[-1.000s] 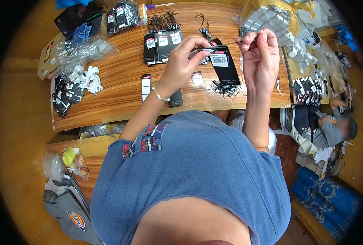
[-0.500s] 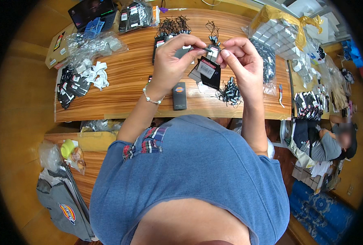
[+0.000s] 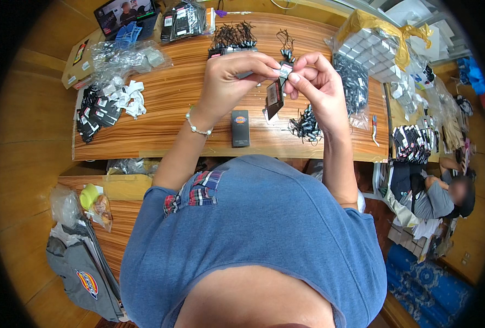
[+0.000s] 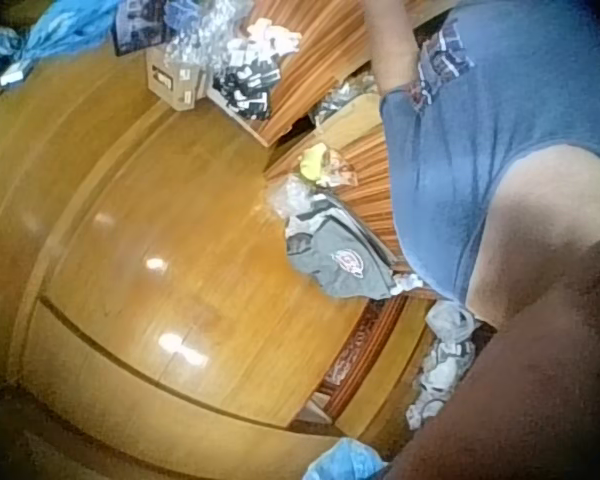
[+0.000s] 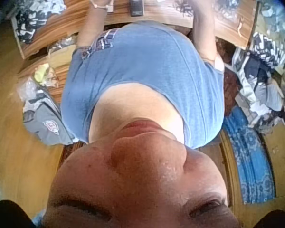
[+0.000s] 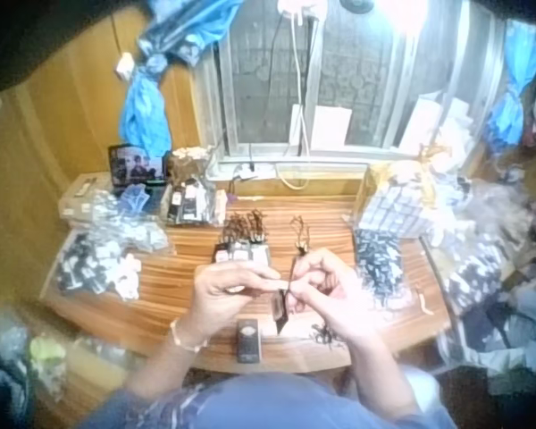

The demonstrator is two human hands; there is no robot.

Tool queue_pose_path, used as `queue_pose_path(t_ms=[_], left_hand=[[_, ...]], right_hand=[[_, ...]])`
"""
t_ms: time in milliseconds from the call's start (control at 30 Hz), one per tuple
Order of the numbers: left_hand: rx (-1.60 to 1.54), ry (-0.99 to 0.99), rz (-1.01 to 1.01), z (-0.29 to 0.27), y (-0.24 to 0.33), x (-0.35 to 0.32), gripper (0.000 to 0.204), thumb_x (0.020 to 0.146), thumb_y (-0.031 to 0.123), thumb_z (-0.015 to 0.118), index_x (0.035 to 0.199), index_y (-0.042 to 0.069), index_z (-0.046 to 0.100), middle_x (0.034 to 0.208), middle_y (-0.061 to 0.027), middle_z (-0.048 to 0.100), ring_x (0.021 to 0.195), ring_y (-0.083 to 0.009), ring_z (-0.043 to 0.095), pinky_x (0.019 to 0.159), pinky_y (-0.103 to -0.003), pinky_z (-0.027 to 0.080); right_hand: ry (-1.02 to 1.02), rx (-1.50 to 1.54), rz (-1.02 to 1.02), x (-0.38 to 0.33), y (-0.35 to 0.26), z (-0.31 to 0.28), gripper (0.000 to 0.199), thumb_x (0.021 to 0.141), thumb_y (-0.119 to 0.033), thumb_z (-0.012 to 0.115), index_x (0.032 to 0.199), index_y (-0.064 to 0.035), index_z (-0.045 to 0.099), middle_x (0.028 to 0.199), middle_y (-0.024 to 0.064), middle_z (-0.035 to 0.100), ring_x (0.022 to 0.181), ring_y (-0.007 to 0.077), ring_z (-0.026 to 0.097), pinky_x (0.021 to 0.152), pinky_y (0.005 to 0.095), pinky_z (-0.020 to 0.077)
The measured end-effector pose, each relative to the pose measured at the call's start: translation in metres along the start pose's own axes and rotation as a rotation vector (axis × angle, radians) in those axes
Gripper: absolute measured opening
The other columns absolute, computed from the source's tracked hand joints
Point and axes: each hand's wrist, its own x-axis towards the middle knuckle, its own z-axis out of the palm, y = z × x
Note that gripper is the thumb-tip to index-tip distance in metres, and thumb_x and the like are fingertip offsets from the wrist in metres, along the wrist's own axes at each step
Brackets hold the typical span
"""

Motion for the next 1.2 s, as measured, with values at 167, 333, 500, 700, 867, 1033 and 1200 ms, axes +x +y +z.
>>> queue_pose_path(t_ms=[167, 333, 500, 700, 867, 1033, 1200], left_hand=[[-0.078, -0.127, -0.036, -0.007, 0.001, 0.008, 0.012, 0.066, -0.009, 0.064, 0.073, 0.000, 0.066, 0.082, -0.0095, 0.065, 0.078, -0.0163, 0.062, 0.069, -0.024, 0.050], [-0.282, -0.170, -0.173, -0.008, -0.003, 0.011, 0.010, 0.067, -0.008, 0.064, 0.072, 0.000, 0.066, 0.081, -0.0100, 0.065, 0.077, -0.0161, 0.061, 0.068, -0.025, 0.050], [-0.363, -0.150, -0.249, -0.003, -0.005, 0.009, 0.011, 0.068, -0.010, 0.062, 0.073, -0.001, 0.066, 0.082, -0.0114, 0.064, 0.077, -0.0162, 0.061, 0.068, -0.025, 0.052], [-0.416, -0.079, -0.245, 0.005, -0.010, 0.004, 0.012, 0.069, -0.011, 0.061, 0.073, -0.001, 0.066, 0.082, -0.0121, 0.064, 0.077, -0.0166, 0.062, 0.068, -0.026, 0.052], [-0.377, -0.110, -0.217, 0.003, -0.010, 0.005, 0.012, 0.069, -0.010, 0.062, 0.074, 0.000, 0.066, 0.080, -0.0112, 0.064, 0.077, -0.0165, 0.062, 0.068, -0.026, 0.052], [-0.400, -0.098, -0.219, 0.004, -0.012, 0.004, 0.012, 0.069, -0.010, 0.062, 0.073, 0.001, 0.066, 0.080, -0.0111, 0.065, 0.075, -0.0161, 0.062, 0.068, -0.026, 0.052], [-0.387, -0.090, -0.211, 0.005, -0.005, 0.004, 0.011, 0.069, -0.009, 0.062, 0.071, 0.001, 0.066, 0.079, -0.0109, 0.065, 0.073, -0.0155, 0.062, 0.066, -0.024, 0.051]], right_hand=[[-0.074, 0.174, 0.072, -0.001, 0.006, -0.008, 0.013, 0.083, -0.004, 0.056, 0.089, -0.0047, 0.045, 0.068, 0.0067, 0.060, 0.058, 0.0082, 0.053, 0.055, 0.0190, 0.0422], [-0.103, 0.359, 0.059, -0.004, 0.013, -0.007, 0.015, 0.083, -0.004, 0.056, 0.091, -0.0056, 0.043, 0.066, 0.0090, 0.059, 0.054, 0.0096, 0.052, 0.050, 0.0191, 0.0414], [-0.071, 0.429, -0.001, -0.006, 0.024, -0.007, 0.016, 0.084, -0.005, 0.057, 0.091, -0.0059, 0.042, 0.065, 0.0109, 0.060, 0.051, 0.0120, 0.052, 0.048, 0.0202, 0.0419], [-0.010, 0.445, -0.062, -0.010, 0.032, -0.001, 0.017, 0.084, -0.008, 0.058, 0.091, -0.0050, 0.042, 0.066, 0.0116, 0.060, 0.054, 0.0131, 0.055, 0.050, 0.0220, 0.0438], [0.017, 0.443, -0.066, -0.009, 0.036, 0.000, 0.019, 0.084, -0.010, 0.059, 0.092, -0.0048, 0.043, 0.069, 0.0099, 0.060, 0.058, 0.0133, 0.057, 0.052, 0.0225, 0.0445], [-0.024, 0.461, -0.105, -0.007, 0.037, 0.002, 0.018, 0.083, -0.010, 0.059, 0.092, -0.0047, 0.043, 0.070, 0.0094, 0.060, 0.061, 0.0129, 0.058, 0.054, 0.0217, 0.0454], [-0.013, 0.437, -0.064, -0.008, 0.037, 0.002, 0.018, 0.083, -0.012, 0.059, 0.090, -0.0049, 0.044, 0.071, 0.0092, 0.059, 0.062, 0.0133, 0.059, 0.054, 0.0222, 0.0462]])
